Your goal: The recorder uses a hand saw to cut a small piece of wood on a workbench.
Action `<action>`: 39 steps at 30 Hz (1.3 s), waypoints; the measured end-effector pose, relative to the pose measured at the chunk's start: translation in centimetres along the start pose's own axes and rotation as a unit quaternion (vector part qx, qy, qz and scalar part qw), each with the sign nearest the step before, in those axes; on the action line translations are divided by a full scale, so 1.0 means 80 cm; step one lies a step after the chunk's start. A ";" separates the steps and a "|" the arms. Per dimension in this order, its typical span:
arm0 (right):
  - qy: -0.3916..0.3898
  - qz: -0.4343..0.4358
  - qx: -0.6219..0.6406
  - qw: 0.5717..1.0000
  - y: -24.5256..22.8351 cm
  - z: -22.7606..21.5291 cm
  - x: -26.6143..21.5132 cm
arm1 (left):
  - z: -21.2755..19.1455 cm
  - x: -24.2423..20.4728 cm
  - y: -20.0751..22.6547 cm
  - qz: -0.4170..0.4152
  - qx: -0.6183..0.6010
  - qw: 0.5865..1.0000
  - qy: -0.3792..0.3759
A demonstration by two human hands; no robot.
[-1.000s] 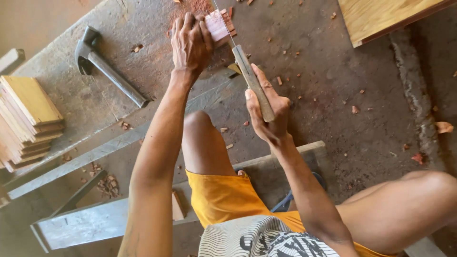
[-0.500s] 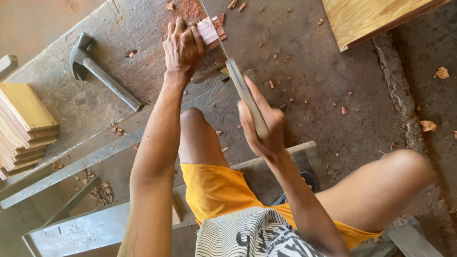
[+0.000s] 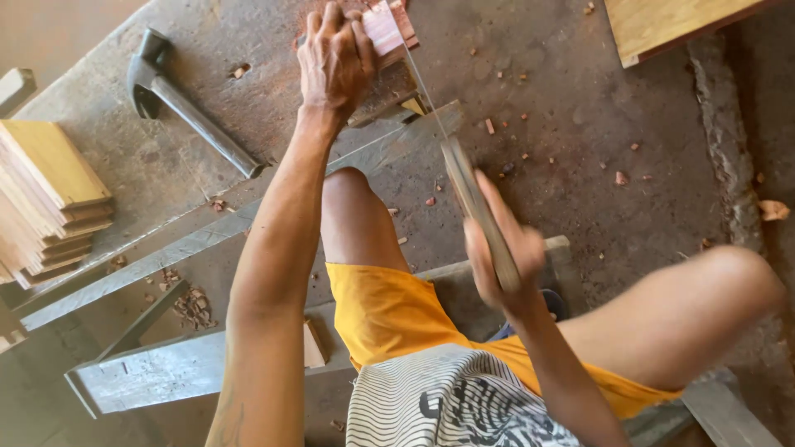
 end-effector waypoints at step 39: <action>-0.002 -0.074 -0.059 0.995 0.020 -0.021 -0.047 | -0.037 0.014 0.019 0.039 -0.015 0.999 -0.019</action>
Point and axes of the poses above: each hand's wrist, its own x-axis towards the middle knuckle, its own z-axis out of the palm, y = z × x, the point moved 2 cm from there along x, towards the middle knuckle, and after that the axes turned 5 degrees about y, right-handed, at the moved point
